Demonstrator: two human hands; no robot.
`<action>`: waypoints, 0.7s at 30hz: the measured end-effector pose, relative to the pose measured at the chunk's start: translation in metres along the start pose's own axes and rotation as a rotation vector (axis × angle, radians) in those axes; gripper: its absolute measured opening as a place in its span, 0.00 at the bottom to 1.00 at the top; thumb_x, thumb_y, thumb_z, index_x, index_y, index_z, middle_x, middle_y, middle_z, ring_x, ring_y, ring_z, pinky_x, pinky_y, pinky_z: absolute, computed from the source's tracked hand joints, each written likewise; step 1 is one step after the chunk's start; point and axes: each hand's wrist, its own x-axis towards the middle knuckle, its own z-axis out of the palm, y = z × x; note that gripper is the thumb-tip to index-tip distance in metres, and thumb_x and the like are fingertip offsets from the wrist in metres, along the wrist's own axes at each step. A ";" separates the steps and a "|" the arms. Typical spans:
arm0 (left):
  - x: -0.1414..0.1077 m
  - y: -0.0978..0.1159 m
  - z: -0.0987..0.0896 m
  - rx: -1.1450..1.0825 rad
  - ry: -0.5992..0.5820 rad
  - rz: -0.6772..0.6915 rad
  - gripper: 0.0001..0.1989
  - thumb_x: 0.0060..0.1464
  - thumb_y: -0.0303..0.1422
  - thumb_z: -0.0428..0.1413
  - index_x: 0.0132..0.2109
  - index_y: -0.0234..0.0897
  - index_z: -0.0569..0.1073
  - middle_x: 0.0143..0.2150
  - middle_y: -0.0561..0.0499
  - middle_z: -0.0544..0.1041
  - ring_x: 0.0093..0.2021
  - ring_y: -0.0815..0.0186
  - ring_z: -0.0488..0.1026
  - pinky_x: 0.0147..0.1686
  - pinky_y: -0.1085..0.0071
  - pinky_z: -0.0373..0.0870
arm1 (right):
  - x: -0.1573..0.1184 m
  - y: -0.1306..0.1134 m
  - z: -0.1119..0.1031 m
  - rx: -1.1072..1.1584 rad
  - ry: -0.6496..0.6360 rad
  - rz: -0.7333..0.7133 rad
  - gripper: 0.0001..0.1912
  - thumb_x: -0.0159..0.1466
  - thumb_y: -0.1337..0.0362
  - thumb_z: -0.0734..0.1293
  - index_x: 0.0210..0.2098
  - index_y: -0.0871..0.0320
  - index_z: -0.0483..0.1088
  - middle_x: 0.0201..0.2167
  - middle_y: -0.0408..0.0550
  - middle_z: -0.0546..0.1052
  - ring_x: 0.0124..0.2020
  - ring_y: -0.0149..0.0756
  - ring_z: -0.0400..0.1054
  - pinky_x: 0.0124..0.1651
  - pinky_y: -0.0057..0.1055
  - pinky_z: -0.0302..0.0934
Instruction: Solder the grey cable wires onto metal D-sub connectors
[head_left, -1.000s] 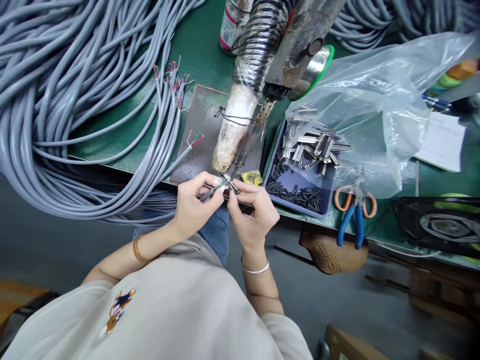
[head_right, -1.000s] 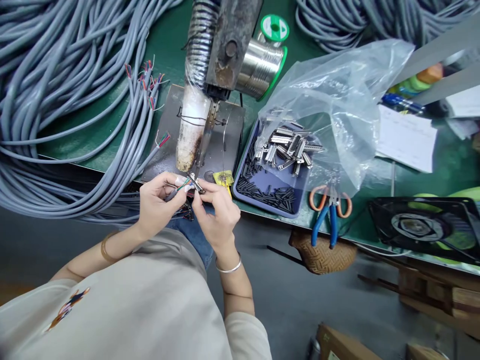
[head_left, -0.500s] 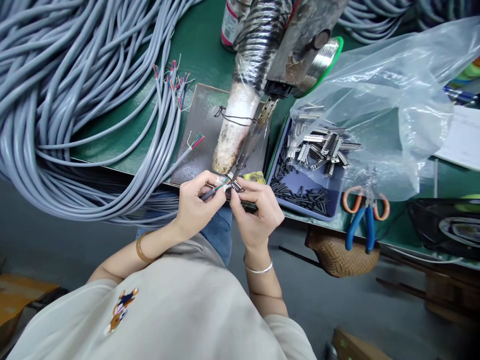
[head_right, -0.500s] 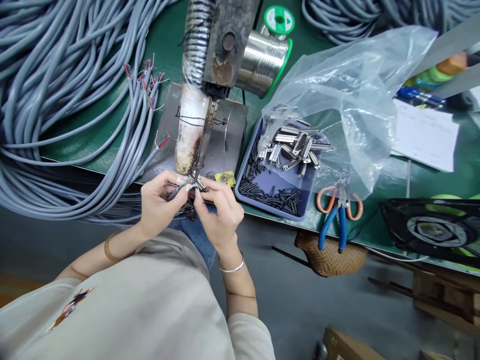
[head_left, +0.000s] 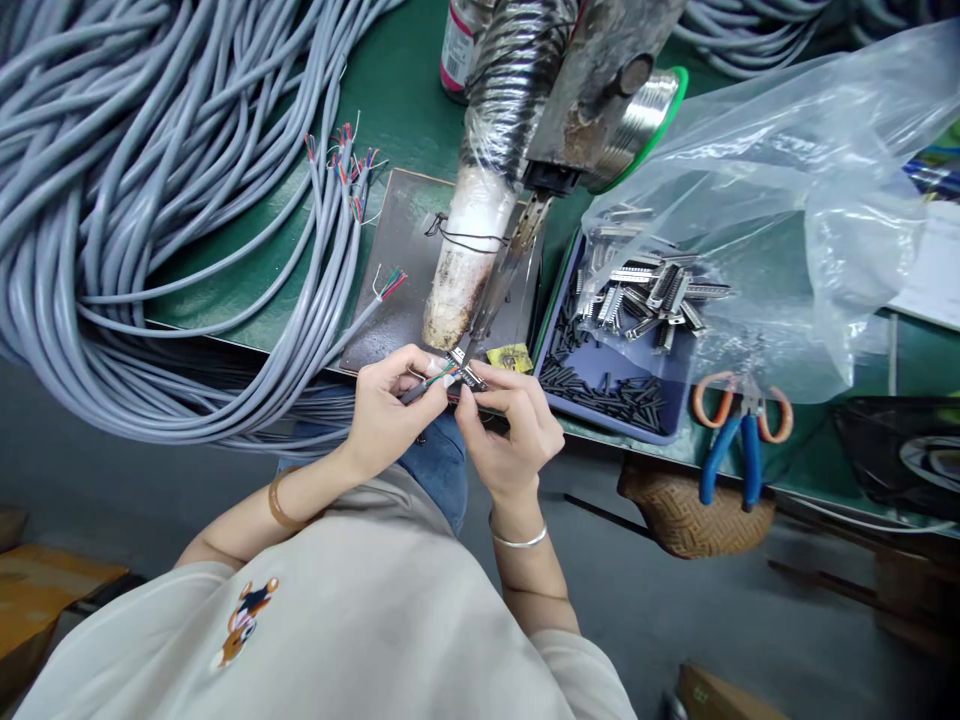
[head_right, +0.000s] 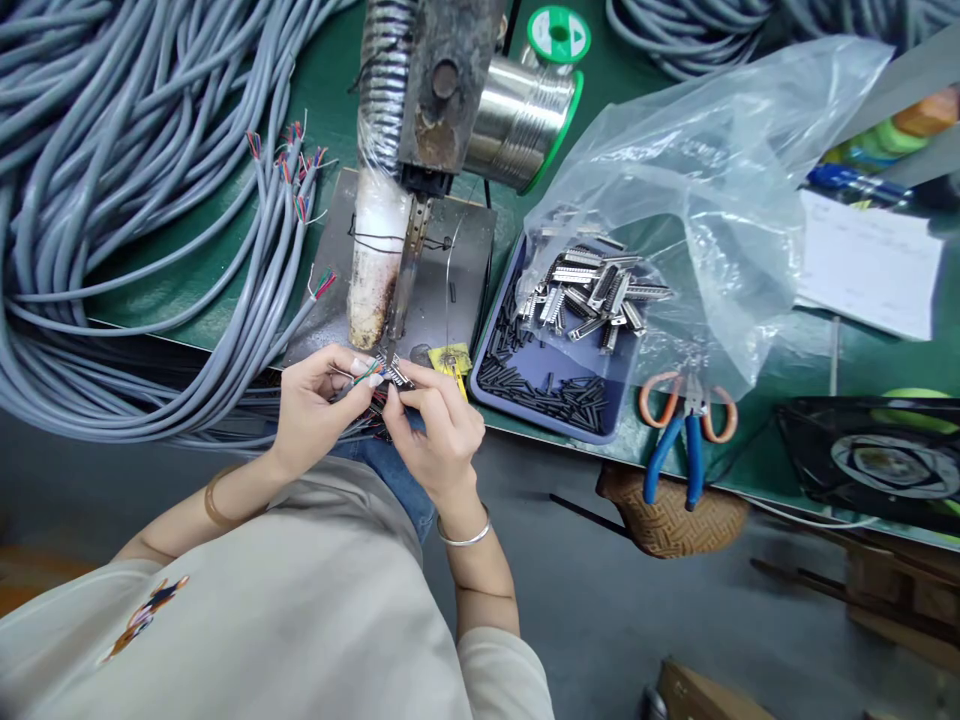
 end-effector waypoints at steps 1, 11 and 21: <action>0.000 0.000 0.000 -0.008 -0.002 -0.005 0.06 0.49 0.29 0.64 0.28 0.36 0.74 0.27 0.54 0.77 0.24 0.75 0.70 0.24 0.80 0.68 | 0.000 0.000 0.000 -0.004 0.000 0.000 0.10 0.64 0.71 0.73 0.35 0.51 0.69 0.43 0.46 0.85 0.40 0.35 0.81 0.41 0.32 0.77; -0.001 -0.003 0.000 -0.081 -0.010 -0.044 0.06 0.49 0.28 0.64 0.29 0.36 0.73 0.28 0.54 0.75 0.27 0.73 0.71 0.26 0.80 0.70 | 0.002 -0.003 0.000 -0.015 0.002 0.021 0.10 0.64 0.71 0.73 0.34 0.51 0.69 0.40 0.44 0.85 0.39 0.34 0.81 0.39 0.30 0.75; -0.008 0.009 -0.015 -0.280 -0.208 -0.246 0.08 0.47 0.26 0.61 0.37 0.35 0.74 0.21 0.59 0.73 0.15 0.77 0.61 0.16 0.80 0.59 | -0.006 -0.010 -0.019 0.171 -0.113 0.328 0.04 0.69 0.67 0.69 0.37 0.53 0.71 0.37 0.42 0.84 0.32 0.30 0.80 0.33 0.25 0.74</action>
